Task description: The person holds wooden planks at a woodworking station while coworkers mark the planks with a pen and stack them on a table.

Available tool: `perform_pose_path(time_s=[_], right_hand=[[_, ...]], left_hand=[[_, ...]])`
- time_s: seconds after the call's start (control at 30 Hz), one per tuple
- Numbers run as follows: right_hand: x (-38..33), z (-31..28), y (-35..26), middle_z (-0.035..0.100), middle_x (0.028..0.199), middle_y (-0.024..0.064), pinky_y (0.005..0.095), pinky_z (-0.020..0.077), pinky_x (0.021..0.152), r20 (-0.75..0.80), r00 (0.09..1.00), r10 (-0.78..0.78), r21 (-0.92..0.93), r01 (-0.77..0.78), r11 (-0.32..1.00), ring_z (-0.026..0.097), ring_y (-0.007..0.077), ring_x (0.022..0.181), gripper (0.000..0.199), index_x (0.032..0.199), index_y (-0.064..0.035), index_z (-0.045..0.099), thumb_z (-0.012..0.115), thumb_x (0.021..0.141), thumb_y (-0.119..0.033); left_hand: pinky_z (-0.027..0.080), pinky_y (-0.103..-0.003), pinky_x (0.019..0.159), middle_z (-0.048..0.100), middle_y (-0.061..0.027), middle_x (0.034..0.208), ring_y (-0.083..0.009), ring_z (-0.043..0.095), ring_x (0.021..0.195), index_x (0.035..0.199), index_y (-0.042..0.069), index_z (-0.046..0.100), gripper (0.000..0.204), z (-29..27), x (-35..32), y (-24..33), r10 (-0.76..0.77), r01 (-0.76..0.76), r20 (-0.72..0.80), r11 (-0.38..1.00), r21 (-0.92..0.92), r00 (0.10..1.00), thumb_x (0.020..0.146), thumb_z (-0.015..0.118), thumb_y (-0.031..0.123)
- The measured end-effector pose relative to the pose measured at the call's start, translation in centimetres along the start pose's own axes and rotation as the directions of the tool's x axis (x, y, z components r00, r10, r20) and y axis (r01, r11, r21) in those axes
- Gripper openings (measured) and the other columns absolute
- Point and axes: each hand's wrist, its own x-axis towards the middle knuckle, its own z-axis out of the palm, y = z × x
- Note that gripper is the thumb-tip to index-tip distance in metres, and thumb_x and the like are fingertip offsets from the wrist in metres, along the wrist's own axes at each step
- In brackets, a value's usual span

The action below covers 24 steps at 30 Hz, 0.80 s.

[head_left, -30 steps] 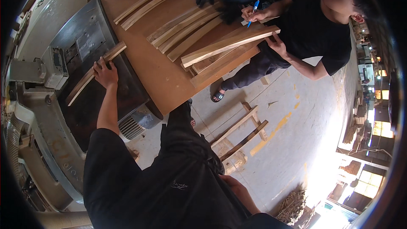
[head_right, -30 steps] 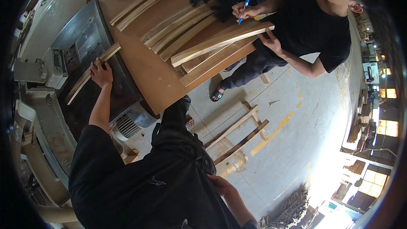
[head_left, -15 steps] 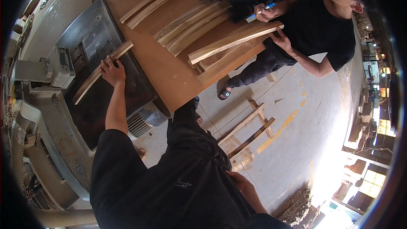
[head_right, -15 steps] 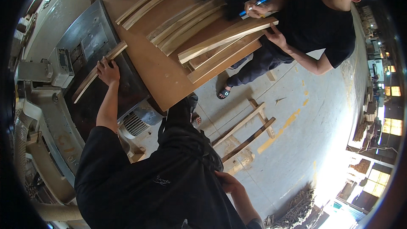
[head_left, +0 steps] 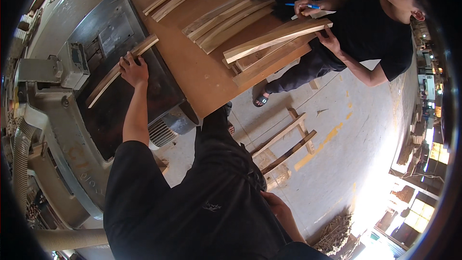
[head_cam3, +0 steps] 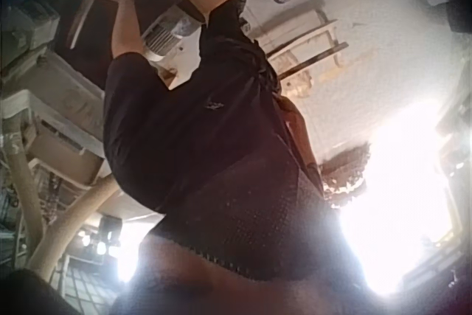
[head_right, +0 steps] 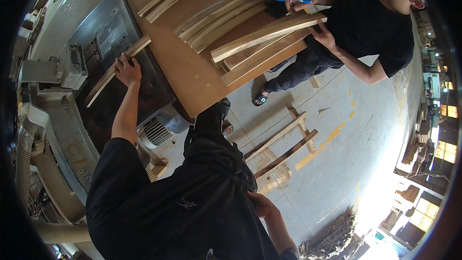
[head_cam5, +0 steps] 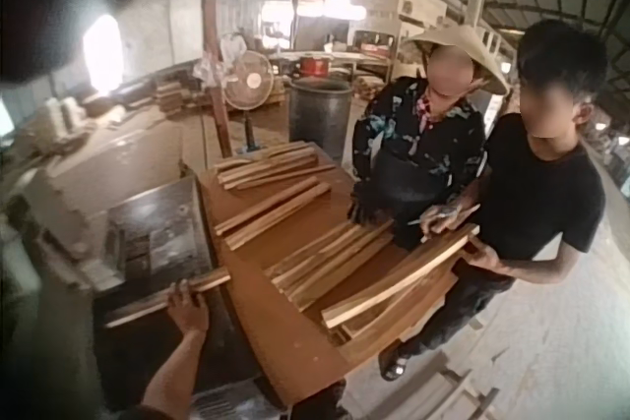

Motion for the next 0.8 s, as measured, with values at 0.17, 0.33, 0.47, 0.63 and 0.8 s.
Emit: perform_pose_path(time_s=[0.17,0.33,0.47,0.63,0.8], right_hand=[[-0.4,0.8,0.3,0.065,0.118,0.0202,0.0487,0.0483,0.1,-0.085,0.996,-0.027,-0.03,0.025,0.999,0.064,0.03,0.108,0.032,0.119,0.0033,0.059,0.061,0.094,-0.017],[-0.4,-0.2,-0.2,0.065,0.118,0.0204,0.0489,0.0491,0.099,-0.156,0.986,-0.059,-0.14,0.037,0.989,0.065,0.0302,0.107,0.032,0.118,0.003,0.06,0.061,0.094,-0.017],[0.3,-3.7,-1.3,0.064,0.118,0.0209,0.0487,0.0505,0.098,-0.156,0.987,-0.046,-0.068,0.036,0.997,0.065,0.0304,0.107,0.031,0.118,0.0033,0.06,0.06,0.095,-0.018],[0.0,0.5,-0.2,0.065,0.117,0.0214,0.0484,0.0512,0.097,-0.145,0.988,-0.057,-0.146,0.036,0.989,0.065,0.0307,0.106,0.031,0.117,0.0043,0.061,0.059,0.095,-0.018],[0.5,-1.0,-0.4,0.065,0.116,0.022,0.0482,0.051,0.098,-0.16,0.987,-0.018,-0.019,0.015,1.0,0.065,0.0309,0.107,0.03,0.116,0.0053,0.061,0.061,0.093,-0.015]], left_hand=[[0.04,-0.052,0.099,0.039,-0.0149,0.143,-0.0374,0.034,0.133,0.138,0.02,0.05,0.053,0.2,-0.2,-0.1,0.011,-0.011,-0.026,1.0,-0.004,1.0,0.09,0.056,0.041],[0.041,-0.053,0.098,0.039,-0.0153,0.142,-0.0381,0.035,0.132,0.136,0.019,0.052,0.052,0.3,-0.3,-0.3,0.011,-0.011,-0.048,1.0,-0.001,0.999,0.089,0.058,0.04],[0.04,-0.052,0.098,0.04,-0.0151,0.142,-0.0379,0.035,0.132,0.137,0.019,0.051,0.053,0.0,-0.2,0.2,0.006,-0.007,-0.032,1.0,-0.017,0.999,0.089,0.057,0.04],[0.04,-0.052,0.098,0.038,-0.0147,0.142,-0.038,0.035,0.131,0.137,0.019,0.051,0.053,0.4,-0.2,-0.3,0.003,-0.004,-0.035,1.0,-0.02,0.999,0.089,0.057,0.04],[0.04,-0.052,0.098,0.038,-0.0144,0.142,-0.0378,0.035,0.131,0.137,0.02,0.051,0.052,0.2,-0.1,-0.1,-0.007,0.006,-0.029,1.0,-0.024,1.0,0.09,0.057,0.04]])
